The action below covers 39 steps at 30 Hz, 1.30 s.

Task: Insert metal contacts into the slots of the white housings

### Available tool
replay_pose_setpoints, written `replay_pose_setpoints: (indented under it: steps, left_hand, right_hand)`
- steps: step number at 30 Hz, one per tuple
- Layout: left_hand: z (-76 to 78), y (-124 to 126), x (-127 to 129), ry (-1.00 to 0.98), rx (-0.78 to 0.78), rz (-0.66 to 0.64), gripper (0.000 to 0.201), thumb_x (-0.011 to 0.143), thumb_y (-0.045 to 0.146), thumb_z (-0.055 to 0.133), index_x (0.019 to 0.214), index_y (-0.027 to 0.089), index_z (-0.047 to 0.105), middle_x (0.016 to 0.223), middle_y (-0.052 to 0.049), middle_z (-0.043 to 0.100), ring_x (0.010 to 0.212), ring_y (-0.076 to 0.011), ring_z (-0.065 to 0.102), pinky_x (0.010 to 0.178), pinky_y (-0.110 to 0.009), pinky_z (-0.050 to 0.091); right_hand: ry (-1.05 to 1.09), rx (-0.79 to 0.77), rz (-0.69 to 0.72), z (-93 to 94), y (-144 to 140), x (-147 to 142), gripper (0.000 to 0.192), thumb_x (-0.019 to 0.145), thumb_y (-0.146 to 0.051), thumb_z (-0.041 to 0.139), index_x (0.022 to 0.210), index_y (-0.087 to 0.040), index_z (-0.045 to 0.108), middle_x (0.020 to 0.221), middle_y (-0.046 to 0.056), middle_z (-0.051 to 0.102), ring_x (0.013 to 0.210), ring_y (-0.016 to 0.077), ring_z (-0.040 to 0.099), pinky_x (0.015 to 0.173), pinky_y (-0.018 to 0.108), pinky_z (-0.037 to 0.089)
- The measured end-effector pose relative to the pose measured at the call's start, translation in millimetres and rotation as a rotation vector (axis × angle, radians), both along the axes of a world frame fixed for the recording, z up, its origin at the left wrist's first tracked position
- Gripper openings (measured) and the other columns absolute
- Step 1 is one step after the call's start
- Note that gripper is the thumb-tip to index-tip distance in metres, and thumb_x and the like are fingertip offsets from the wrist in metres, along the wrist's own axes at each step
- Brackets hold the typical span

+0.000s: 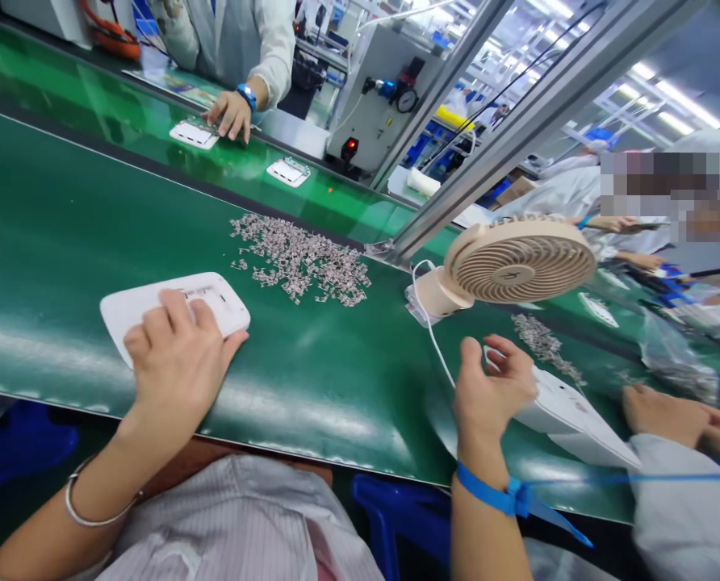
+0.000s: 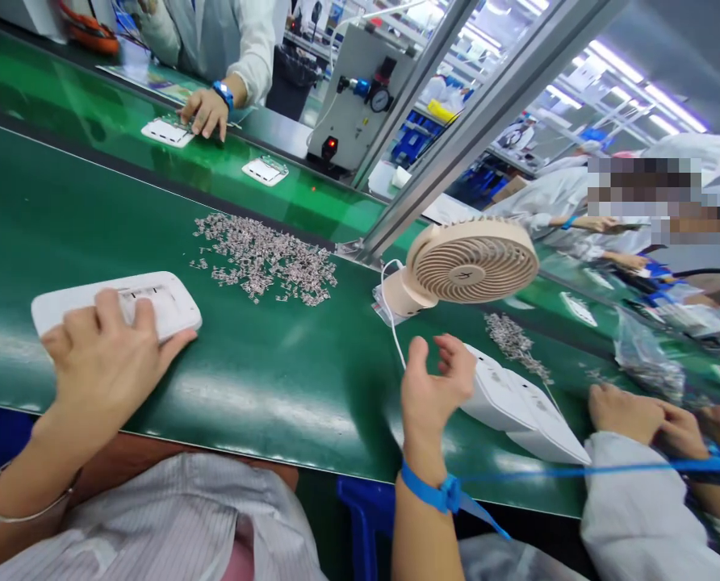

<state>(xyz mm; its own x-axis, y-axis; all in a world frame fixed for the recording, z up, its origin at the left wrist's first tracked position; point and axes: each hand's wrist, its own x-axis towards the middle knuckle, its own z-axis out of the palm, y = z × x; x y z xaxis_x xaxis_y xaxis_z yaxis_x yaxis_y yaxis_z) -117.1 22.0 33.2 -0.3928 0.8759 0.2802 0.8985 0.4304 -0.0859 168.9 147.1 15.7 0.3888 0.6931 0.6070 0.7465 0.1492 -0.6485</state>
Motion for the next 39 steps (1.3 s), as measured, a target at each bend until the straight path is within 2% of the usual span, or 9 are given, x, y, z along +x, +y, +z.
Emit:
replay_pose_setpoints:
  steps: [2, 9, 13, 17, 27, 31, 34, 37, 39]
  left_hand:
    - [-2.0, -0.4, -9.2, -0.001, 0.012, -0.003, 0.048, 0.087, 0.045, 0.047, 0.106, 0.003, 0.057, 0.121, -0.029, 0.048, 0.093, -0.0407, 0.050, 0.067, -0.043, 0.033]
    - [-18.8, -13.7, 5.7, 0.139, 0.154, -0.381, 0.038, 0.085, 0.046, 0.052, 0.109, 0.018, 0.059, 0.129, -0.016, 0.050, 0.106, -0.0329, 0.048, 0.080, -0.043, 0.031]
    - [-19.8, -14.0, 12.9, 0.089, 0.144, -0.373, 0.049, 0.083, 0.050, 0.055, 0.117, 0.014, 0.054, 0.133, -0.018, 0.047, 0.110, -0.0333, 0.046, 0.083, -0.042, 0.029]
    - [-21.0, -11.4, 13.2, 0.080, 0.136, -0.358, 0.061, 0.081, 0.053, 0.057, 0.123, 0.011, 0.050, 0.133, -0.019, 0.047, 0.109, -0.0333, 0.046, 0.084, -0.042, 0.027]
    - [-17.3, -5.5, 15.1, 0.083, 0.098, -0.336, 0.061, 0.081, 0.056, 0.053, 0.122, 0.010, 0.051, 0.125, -0.018, 0.051, 0.100, -0.0324, 0.049, 0.078, -0.042, 0.029]
    - [-14.0, 2.7, 2.5, -0.011, 0.145, -0.149, 0.071, 0.081, 0.056, 0.053, 0.128, 0.004, 0.044, 0.124, -0.028, 0.049, 0.101, -0.0400, 0.050, 0.078, -0.048, 0.034]
    - [-13.9, 4.7, -10.1, -0.095, 0.239, -0.046, 0.079, 0.084, 0.053, 0.048, 0.138, 0.000, 0.026, 0.138, -0.034, 0.029, 0.119, -0.0526, 0.032, 0.085, -0.061, 0.029]
    - [-17.7, 1.6, -10.3, -0.100, 0.278, -0.095, 0.077, 0.086, 0.045, 0.049, 0.142, 0.003, 0.019, 0.146, -0.028, 0.014, 0.127, -0.0556, 0.014, 0.091, -0.068, 0.020]
    - [-21.1, -1.5, -1.6, -0.105, 0.283, -0.203, 0.077, 0.084, 0.043, 0.054, 0.143, 0.006, 0.022, 0.147, -0.025, 0.017, 0.129, -0.0534, 0.016, 0.093, -0.066, 0.021]
  right_hand:
    - [-0.052, -0.056, -0.043, -8.1, -1.5, 19.5, 0.032, 0.067, -0.041, 0.055, 0.084, -0.014, 0.060, 0.094, 0.012, 0.062, 0.084, 0.0253, 0.057, 0.074, 0.043, 0.045]
    - [-0.252, 0.013, -0.242, -11.9, 0.6, 66.3, 0.060, 0.048, -0.060, 0.069, 0.089, -0.016, 0.066, 0.109, 0.025, 0.055, 0.111, 0.0444, 0.049, 0.091, 0.058, 0.036]
    - [-0.096, -0.187, -0.437, -10.9, -0.1, 86.3, 0.076, 0.031, -0.062, 0.079, 0.097, -0.026, 0.068, 0.123, 0.029, 0.043, 0.118, 0.0520, 0.038, 0.090, 0.064, 0.027]
    - [0.071, -0.408, -0.447, -18.0, -6.0, 99.6, 0.086, 0.021, -0.062, 0.079, 0.100, -0.032, 0.064, 0.136, 0.024, 0.028, 0.124, 0.0541, 0.027, 0.083, 0.066, 0.023]
    - [0.156, -0.500, -0.516, -19.6, 2.5, 118.7, 0.099, 0.015, -0.057, 0.080, 0.107, -0.028, 0.059, 0.138, 0.027, 0.017, 0.126, 0.0531, 0.022, 0.081, 0.061, 0.022]
    - [-0.035, -0.312, -0.356, -23.9, 5.4, 125.1, 0.063, 0.024, -0.063, 0.075, 0.076, -0.032, 0.056, 0.112, 0.025, 0.048, 0.125, 0.0458, 0.033, 0.092, 0.058, 0.025]
    - [-0.075, -0.155, -0.355, -23.2, 3.3, 123.9, 0.052, 0.029, -0.064, 0.072, 0.064, -0.034, 0.047, 0.096, 0.022, 0.056, 0.117, 0.0458, 0.043, 0.094, 0.056, 0.031]
    - [-0.096, -0.040, -0.347, -19.5, -8.1, 106.7, 0.049, 0.036, -0.060, 0.074, 0.068, -0.030, 0.051, 0.090, 0.019, 0.060, 0.106, 0.0442, 0.052, 0.091, 0.057, 0.038]
    - [-0.169, 0.024, -0.176, -18.0, -23.3, 81.1, 0.049, 0.048, -0.055, 0.073, 0.082, -0.024, 0.056, 0.096, 0.016, 0.060, 0.103, 0.0405, 0.054, 0.084, 0.058, 0.043]
